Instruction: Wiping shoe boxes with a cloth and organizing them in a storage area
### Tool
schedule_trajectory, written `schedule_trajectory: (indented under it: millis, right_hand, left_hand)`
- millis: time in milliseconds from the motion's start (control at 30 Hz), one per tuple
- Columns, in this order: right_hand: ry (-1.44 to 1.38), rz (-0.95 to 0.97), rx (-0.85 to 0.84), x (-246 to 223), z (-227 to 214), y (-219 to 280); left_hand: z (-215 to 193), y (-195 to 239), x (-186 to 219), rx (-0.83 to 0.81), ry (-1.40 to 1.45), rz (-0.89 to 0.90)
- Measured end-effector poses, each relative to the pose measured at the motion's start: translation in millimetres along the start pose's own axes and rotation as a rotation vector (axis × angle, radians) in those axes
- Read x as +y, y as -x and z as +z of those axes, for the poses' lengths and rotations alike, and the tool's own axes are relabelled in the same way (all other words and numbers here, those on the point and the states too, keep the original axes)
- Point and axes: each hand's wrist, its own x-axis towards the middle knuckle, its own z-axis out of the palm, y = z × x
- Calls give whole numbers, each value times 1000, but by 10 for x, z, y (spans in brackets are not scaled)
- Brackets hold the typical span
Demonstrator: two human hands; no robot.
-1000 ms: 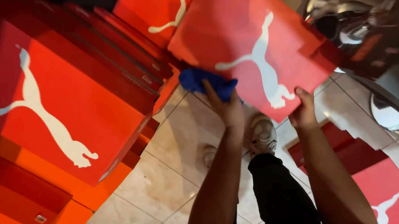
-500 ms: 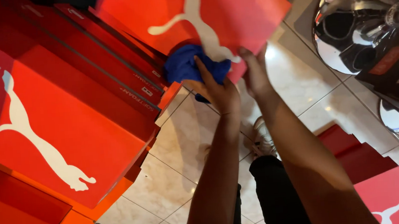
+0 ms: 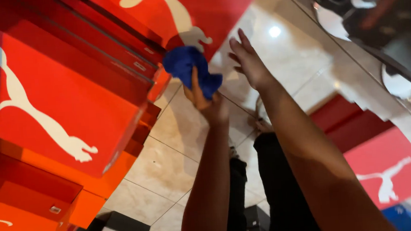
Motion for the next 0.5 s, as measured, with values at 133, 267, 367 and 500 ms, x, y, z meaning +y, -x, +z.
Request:
schedule_trajectory:
  millis: [133,267,367,500]
  right_hand:
    - [-16,-531,-85,204,-270,1209]
    - [-210,-719,15,913,-774,2705]
    - [-115,-674,313,815,-930,3570]
    - [-402,-415,799,1968,-1713,4167]
  left_hand:
    - [-528,530,719,-188,233,-29]
    - [-972,844,1985,-533,337,107]
    - [-1238,1562,2267,-951,379,149]
    - [-1407,1910,2700,-1329,596,115]
